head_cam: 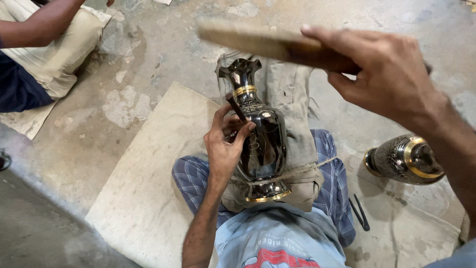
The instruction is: The person uses a chisel and hammer to engrave a floral pattern onto a polished metal vase. They repeatedly strike the chisel against the vase surface to create the design.
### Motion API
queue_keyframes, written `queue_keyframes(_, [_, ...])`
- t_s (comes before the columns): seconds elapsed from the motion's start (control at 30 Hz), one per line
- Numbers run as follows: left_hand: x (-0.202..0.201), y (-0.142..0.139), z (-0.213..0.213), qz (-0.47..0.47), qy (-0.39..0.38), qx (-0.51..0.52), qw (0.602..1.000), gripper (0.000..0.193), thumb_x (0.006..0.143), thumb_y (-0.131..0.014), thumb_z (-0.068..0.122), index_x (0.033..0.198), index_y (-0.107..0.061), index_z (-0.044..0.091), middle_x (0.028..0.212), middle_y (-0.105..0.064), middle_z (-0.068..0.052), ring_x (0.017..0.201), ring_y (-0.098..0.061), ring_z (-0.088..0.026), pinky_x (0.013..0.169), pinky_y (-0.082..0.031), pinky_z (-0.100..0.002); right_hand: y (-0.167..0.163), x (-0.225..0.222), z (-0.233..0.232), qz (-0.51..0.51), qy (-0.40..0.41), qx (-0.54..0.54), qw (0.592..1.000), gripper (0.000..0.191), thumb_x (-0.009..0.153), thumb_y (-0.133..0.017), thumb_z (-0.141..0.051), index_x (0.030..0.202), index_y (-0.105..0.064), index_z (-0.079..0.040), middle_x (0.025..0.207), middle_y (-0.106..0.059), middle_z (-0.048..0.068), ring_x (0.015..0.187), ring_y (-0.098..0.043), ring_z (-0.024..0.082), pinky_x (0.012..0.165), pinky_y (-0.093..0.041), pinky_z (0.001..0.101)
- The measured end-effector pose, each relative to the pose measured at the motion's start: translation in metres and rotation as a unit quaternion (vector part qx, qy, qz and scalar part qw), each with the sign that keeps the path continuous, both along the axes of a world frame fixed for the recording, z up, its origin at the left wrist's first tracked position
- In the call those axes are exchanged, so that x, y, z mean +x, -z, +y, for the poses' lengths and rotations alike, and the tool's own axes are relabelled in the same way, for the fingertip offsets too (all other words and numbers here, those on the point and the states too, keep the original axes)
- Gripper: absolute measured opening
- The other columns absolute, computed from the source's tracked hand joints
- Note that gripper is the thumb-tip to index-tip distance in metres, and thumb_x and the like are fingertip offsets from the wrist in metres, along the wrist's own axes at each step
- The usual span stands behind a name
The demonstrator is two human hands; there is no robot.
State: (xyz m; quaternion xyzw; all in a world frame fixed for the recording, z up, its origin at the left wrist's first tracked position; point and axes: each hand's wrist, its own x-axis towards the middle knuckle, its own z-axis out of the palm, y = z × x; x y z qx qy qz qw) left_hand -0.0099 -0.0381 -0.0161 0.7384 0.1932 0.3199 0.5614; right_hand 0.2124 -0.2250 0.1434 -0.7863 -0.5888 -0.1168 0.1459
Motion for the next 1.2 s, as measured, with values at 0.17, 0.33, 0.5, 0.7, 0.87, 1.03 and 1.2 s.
queue_keyframes(0.17, [-0.001, -0.003, -0.003, 0.012, -0.01, 0.018, 1.0, 0.052, 0.093, -0.079, 0.015, 0.138, -0.054, 0.009, 0.102, -0.079, -0.009, 0.092, -0.08, -0.019, 0.079, -0.069, -0.034, -0.03, -0.019, 0.018, -0.19, -0.058, -0.05, 0.979, 0.047, 0.094, -0.067, -0.008, 0.137, -0.065, -0.028, 0.116, -0.078, 0.002, 0.083, -0.075, 0.017, 0.056, -0.059, 0.028])
queue_keyframes(0.33, [-0.002, -0.008, -0.007, 0.005, -0.015, 0.013, 1.0, 0.05, 0.093, -0.078, 0.016, 0.137, -0.055, 0.009, 0.1, -0.079, -0.009, 0.09, -0.08, -0.018, 0.075, -0.068, -0.032, -0.033, -0.031, 0.033, -0.106, -0.019, -0.075, 0.991, 0.061, 0.091, -0.065, -0.004, 0.147, -0.065, -0.028, 0.122, -0.076, 0.005, 0.084, -0.074, 0.018, 0.055, -0.059, 0.032])
queue_keyframes(0.5, [-0.001, -0.008, -0.008, 0.034, -0.022, 0.016, 0.999, 0.052, 0.091, -0.08, 0.018, 0.137, -0.056, 0.01, 0.096, -0.08, -0.008, 0.086, -0.08, -0.017, 0.073, -0.067, -0.031, -0.024, -0.028, 0.039, -0.185, -0.048, -0.031, 0.981, 0.056, 0.089, -0.067, -0.005, 0.14, -0.069, -0.028, 0.121, -0.077, 0.002, 0.085, -0.075, 0.015, 0.067, -0.062, 0.0347])
queue_keyframes(0.7, [-0.001, -0.006, -0.01, 0.026, -0.022, 0.026, 0.999, 0.048, 0.093, -0.079, 0.019, 0.135, -0.057, 0.011, 0.096, -0.08, -0.007, 0.086, -0.08, -0.017, 0.075, -0.068, -0.032, -0.015, -0.023, 0.038, -0.151, -0.059, -0.067, 0.985, 0.052, 0.096, -0.067, -0.006, 0.142, -0.067, -0.032, 0.124, -0.076, 0.002, 0.088, -0.074, 0.014, 0.065, -0.061, 0.0339])
queue_keyframes(0.87, [-0.002, -0.009, -0.013, 0.02, -0.031, 0.027, 0.999, 0.053, 0.09, -0.079, 0.017, 0.137, -0.055, 0.01, 0.097, -0.08, -0.008, 0.088, -0.08, -0.017, 0.075, -0.067, -0.033, -0.012, -0.025, 0.037, -0.123, -0.026, -0.11, 0.986, 0.057, 0.096, -0.063, -0.005, 0.147, -0.06, -0.031, 0.126, -0.074, 0.004, 0.086, -0.075, 0.017, 0.058, -0.061, 0.0331])
queue_keyframes(1.03, [-0.002, -0.014, -0.014, 0.023, -0.031, 0.011, 0.999, 0.052, 0.091, -0.08, 0.016, 0.136, -0.056, 0.008, 0.097, -0.08, -0.009, 0.088, -0.08, -0.017, 0.075, -0.067, -0.032, -0.014, -0.025, 0.038, -0.133, -0.05, -0.058, 0.988, 0.061, 0.09, -0.062, -0.004, 0.145, -0.061, -0.029, 0.126, -0.074, 0.004, 0.09, -0.075, 0.018, 0.061, -0.061, 0.0363])
queue_keyframes(1.2, [-0.003, -0.016, -0.016, 0.039, -0.043, 0.023, 0.998, 0.054, 0.089, -0.081, 0.017, 0.135, -0.056, 0.006, 0.094, -0.079, -0.009, 0.084, -0.079, -0.017, 0.07, -0.066, -0.032, -0.017, -0.028, 0.039, -0.156, -0.034, -0.116, 0.98, 0.051, 0.102, -0.062, -0.007, 0.145, -0.061, -0.035, 0.13, -0.074, 0.001, 0.087, -0.074, 0.017, 0.07, -0.063, 0.0357])
